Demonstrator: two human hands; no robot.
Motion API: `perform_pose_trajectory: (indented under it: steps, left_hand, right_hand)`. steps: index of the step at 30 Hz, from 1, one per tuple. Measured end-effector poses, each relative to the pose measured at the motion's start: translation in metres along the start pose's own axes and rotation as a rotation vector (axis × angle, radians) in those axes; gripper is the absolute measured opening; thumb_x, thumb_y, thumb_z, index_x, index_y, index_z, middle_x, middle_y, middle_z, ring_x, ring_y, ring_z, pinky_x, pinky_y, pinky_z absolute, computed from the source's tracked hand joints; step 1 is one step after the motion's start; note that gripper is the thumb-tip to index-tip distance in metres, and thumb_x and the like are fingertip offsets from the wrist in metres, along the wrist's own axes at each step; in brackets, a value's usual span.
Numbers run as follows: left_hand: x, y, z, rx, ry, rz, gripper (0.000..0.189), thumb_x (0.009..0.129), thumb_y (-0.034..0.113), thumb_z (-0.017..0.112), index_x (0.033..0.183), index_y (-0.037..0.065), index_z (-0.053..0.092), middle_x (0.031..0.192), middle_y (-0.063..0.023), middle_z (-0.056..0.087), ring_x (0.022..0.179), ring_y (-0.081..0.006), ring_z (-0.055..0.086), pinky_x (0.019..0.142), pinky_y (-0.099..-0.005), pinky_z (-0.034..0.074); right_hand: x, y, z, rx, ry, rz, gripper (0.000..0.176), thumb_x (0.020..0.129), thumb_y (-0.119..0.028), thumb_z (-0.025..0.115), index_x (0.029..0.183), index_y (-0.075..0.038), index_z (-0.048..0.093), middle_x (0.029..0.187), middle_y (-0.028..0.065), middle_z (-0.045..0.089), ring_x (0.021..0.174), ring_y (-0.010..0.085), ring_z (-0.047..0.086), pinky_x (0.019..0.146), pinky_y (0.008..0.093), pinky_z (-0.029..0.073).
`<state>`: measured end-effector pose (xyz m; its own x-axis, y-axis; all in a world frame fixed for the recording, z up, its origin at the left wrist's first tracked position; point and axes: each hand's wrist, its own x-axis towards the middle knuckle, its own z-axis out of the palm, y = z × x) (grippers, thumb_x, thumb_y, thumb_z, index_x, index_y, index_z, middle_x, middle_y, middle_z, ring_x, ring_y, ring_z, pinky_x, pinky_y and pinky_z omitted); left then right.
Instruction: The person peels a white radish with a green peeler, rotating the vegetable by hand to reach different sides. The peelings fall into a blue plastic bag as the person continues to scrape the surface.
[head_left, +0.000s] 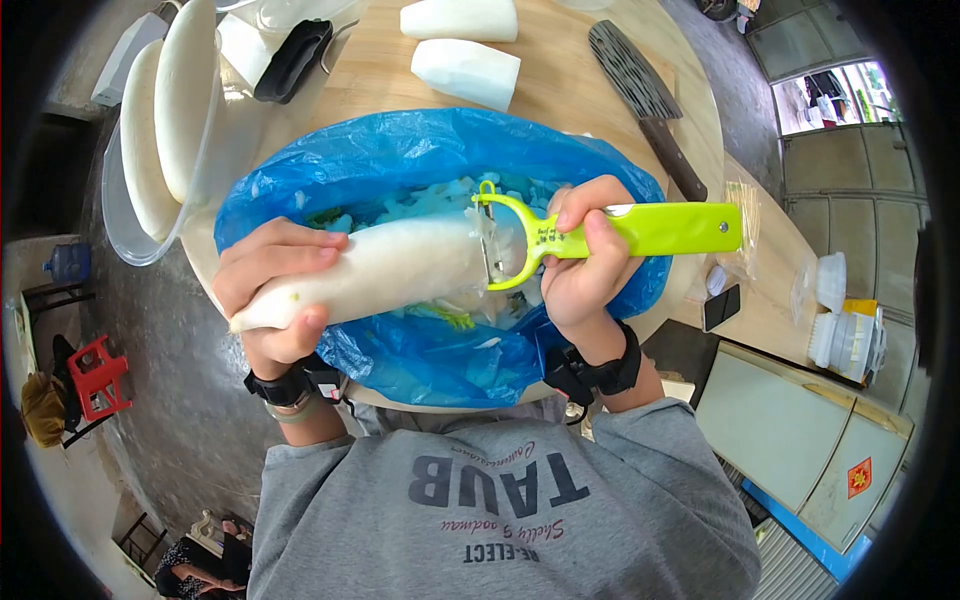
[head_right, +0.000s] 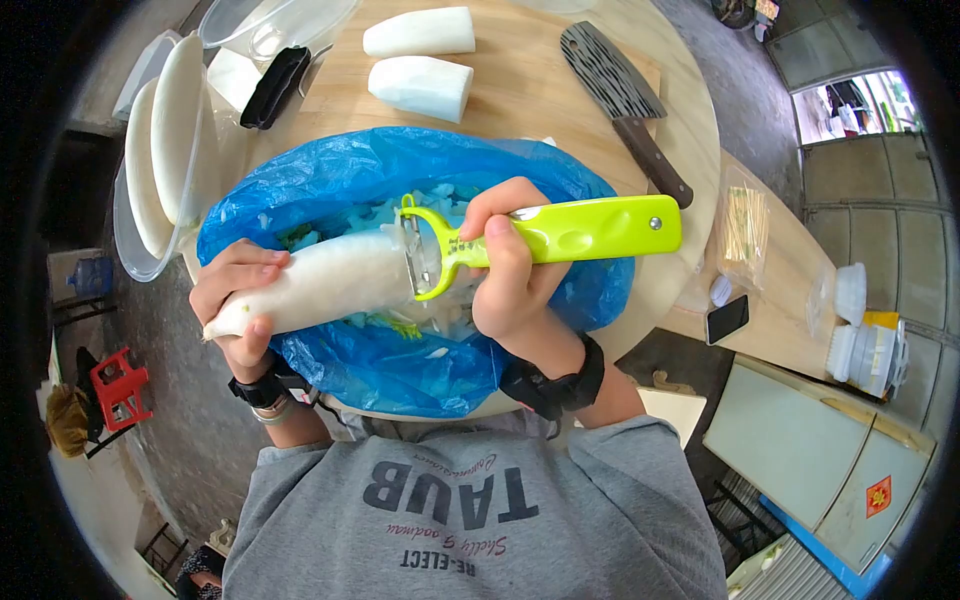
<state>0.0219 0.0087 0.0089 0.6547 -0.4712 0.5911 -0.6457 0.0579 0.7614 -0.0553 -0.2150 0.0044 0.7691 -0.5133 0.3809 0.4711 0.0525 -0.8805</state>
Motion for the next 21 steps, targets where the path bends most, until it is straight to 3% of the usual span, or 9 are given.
perform_pose_trajectory:
  steps: [3, 6, 9, 12, 16, 21]
  left_hand:
    - [0.0, -0.001, -0.001, -0.003, -0.006, -0.003, 0.037, 0.062, 0.03, 0.063, 0.078, -0.004, 0.061, 0.077, -0.0194, 0.061, 0.065, -0.0237, 0.06, 0.058, -0.0273, 0.046]
    - [-0.001, -0.002, 0.0, -0.005, 0.0, -0.001, 0.037, 0.062, 0.03, 0.063, 0.077, -0.004, 0.061, 0.077, -0.0193, 0.062, 0.065, -0.0234, 0.06, 0.058, -0.0271, 0.046]
    - [0.0, -0.002, -0.001, -0.006, -0.004, 0.005, 0.037, 0.062, 0.029, 0.063, 0.077, -0.004, 0.061, 0.077, -0.0191, 0.062, 0.065, -0.0233, 0.06, 0.058, -0.0269, 0.046]
    - [-0.001, -0.002, -0.002, -0.005, -0.014, 0.007, 0.036, 0.062, 0.029, 0.063, 0.078, -0.004, 0.061, 0.077, -0.0189, 0.062, 0.065, -0.0231, 0.059, 0.058, -0.0267, 0.046]
    - [-0.002, -0.001, -0.002, -0.009, -0.026, 0.011, 0.036, 0.062, 0.029, 0.063, 0.078, -0.003, 0.061, 0.077, -0.0184, 0.062, 0.065, -0.0224, 0.059, 0.057, -0.0267, 0.045]
    - [-0.001, -0.003, -0.002, -0.022, -0.027, 0.043, 0.035, 0.062, 0.029, 0.064, 0.077, -0.002, 0.062, 0.078, -0.0171, 0.062, 0.064, -0.0216, 0.058, 0.054, -0.0263, 0.044]
  right_hand:
    - [-0.003, -0.005, 0.002, 0.084, -0.074, 0.109, 0.017, 0.08, -0.012, 0.039, 0.067, -0.003, 0.046, 0.066, 0.0046, 0.049, 0.05, 0.0076, 0.041, 0.045, 0.0213, 0.033]
    - [-0.005, 0.0, 0.005, 0.017, -0.255, 0.039, 0.018, 0.081, -0.012, 0.039, 0.068, -0.002, 0.047, 0.068, 0.0052, 0.05, 0.056, 0.0087, 0.044, 0.05, 0.0226, 0.036]
    - [-0.004, -0.001, 0.003, -0.029, -0.274, 0.021, 0.016, 0.081, -0.011, 0.04, 0.07, -0.002, 0.047, 0.068, 0.0057, 0.051, 0.06, 0.0093, 0.045, 0.054, 0.0237, 0.036]
    - [-0.001, 0.001, 0.001, -0.163, -0.141, -0.053, 0.016, 0.08, -0.011, 0.039, 0.069, -0.002, 0.046, 0.067, 0.005, 0.049, 0.056, 0.0084, 0.042, 0.051, 0.0224, 0.034]
    - [0.007, 0.003, 0.003, -0.056, 0.12, -0.017, 0.017, 0.08, -0.011, 0.038, 0.065, -0.003, 0.041, 0.063, 0.0029, 0.045, 0.051, 0.0064, 0.034, 0.045, 0.0202, 0.027]
    - [0.004, 0.001, 0.0, 0.108, 0.061, 0.089, 0.016, 0.08, -0.012, 0.038, 0.067, -0.003, 0.044, 0.064, 0.0029, 0.047, 0.048, 0.0056, 0.035, 0.042, 0.019, 0.027]
